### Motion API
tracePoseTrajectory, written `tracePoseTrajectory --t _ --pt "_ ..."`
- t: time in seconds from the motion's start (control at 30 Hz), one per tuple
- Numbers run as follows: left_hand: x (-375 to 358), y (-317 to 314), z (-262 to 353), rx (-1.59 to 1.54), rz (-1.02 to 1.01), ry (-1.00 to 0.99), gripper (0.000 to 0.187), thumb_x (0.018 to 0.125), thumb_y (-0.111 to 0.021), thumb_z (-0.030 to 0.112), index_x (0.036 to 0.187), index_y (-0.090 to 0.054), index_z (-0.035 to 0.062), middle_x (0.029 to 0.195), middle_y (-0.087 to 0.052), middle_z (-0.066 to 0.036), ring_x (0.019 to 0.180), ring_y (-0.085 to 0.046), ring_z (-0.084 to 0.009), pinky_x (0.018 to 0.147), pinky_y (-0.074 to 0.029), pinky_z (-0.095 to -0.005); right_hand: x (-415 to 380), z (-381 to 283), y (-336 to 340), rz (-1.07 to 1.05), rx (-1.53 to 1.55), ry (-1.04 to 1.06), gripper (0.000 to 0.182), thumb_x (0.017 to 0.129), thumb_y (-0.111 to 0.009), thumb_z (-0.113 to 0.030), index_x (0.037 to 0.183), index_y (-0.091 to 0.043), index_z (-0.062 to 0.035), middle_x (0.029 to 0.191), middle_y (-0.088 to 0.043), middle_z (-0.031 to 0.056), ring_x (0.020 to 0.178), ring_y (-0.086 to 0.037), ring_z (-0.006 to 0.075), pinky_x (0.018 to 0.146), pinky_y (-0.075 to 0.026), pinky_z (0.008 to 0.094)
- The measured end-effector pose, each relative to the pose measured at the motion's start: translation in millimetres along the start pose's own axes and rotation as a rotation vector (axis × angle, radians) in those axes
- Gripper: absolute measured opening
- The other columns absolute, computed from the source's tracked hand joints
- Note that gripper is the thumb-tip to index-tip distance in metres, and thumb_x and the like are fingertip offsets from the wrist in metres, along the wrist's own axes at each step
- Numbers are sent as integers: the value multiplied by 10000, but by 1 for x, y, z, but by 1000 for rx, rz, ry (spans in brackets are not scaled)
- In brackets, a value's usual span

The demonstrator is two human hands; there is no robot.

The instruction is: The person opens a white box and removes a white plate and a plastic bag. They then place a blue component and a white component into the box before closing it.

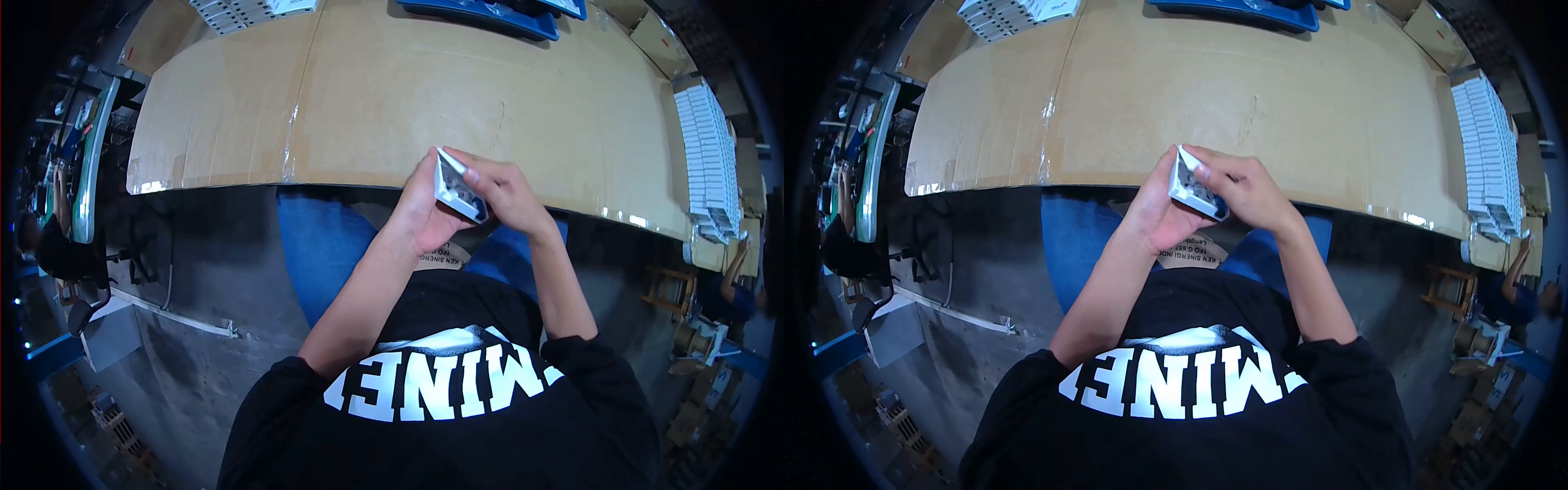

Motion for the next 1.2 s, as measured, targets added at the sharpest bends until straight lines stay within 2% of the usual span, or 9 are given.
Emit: tracePoseTrajectory --t 0.03,0.07,0.17,0.27,0.37,0.47,0.77,1.0,1.2 --pt "-1 2 -1 -6 0 -11 576 1106 -293 568 1391 -511 117 1316 -595 -143 1194 -616 -313 997 -533 -540 -5 -8 -3 27 -58 149 437 1029 -649 -259 1403 -637 -33 1332 -695 152 1221 -640 222 1063 -475 338" --pt "-2 3 -4 -45 -6 -26 581 1109 -275 569 1396 -510 121 1319 -595 -136 1197 -616 -306 1017 -523 -526 -11 -9 -6 -15 -129 193 505 987 -683 -215 1447 -588 -29 1478 -591 187 1387 -549 300 1155 -408 379" --pt "-11 2 -11 -111 -24 -38 601 1112 -252 580 1414 -505 126 1324 -597 -115 1209 -618 -275 1040 -513 -472 -25 -19 -14 1 -273 232 588 946 -727 -248 1473 -567 -42 1536 -531 191 1429 -501 341 1174 -385 401" --pt "-16 0 -9 16 15 -122 628 1105 -272 601 1436 -497 118 1297 -620 -93 1207 -626 -238 1017 -527 -423 -31 -24 -13 31 -274 343 642 918 -753 -314 1470 -571 -40 1534 -529 202 1416 -512 367 1163 -398 413" --pt "-25 -3 -9 76 98 -98 639 1100 -280 611 1431 -500 109 1283 -632 -95 1196 -640 -238 1002 -537 -418 -34 -32 -13 34 -316 426 697 895 -764 -392 1462 -578 -30 1530 -527 215 1405 -519 389 1149 -414 429" --pt "-26 -8 -7 121 62 -135 643 1096 -293 616 1422 -503 103 1281 -637 -99 1175 -657 -232 969 -553 -407 -35 -40 -10 21 -353 495 722 889 -761 -433 1454 -584 -21 1523 -526 233 1388 -531 414 1129 -436 441" --pt "-27 -10 -10 146 84 -148 642 1085 -337 628 1415 -499 102 1256 -641 -104 1137 -678 -222 910 -579 -394 -39 -44 -10 40 -407 604 756 882 -753 -486 1443 -593 -5 1500 -529 275 1365 -543 457 1103 -459 466" --pt "-20 -4 -14 152 93 -127 628 1085 -346 624 1392 -525 105 1204 -665 -95 1105 -686 -216 892 -579 -390 -42 -37 -7 57 -376 582 737 887 -765 -440 1430 -590 27 1476 -544 289 1353 -553 462 1104 -457 463" --pt "-10 -2 -11 154 109 -118 618 1088 -335 622 1372 -545 114 1200 -677 -86 1091 -687 -211 907 -565 -398 -38 -20 -1 123 -212 492 687 938 -737 -442 1411 -604 38 1458 -570 275 1337 -586 392 1084 -469 424"
Point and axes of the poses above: each hand's wrist, its own x-axis towards the middle knuckle, its own y-axis out of the back of the hand, z = x × y, the point moved 7 cm from there along x, towards the middle knuckle
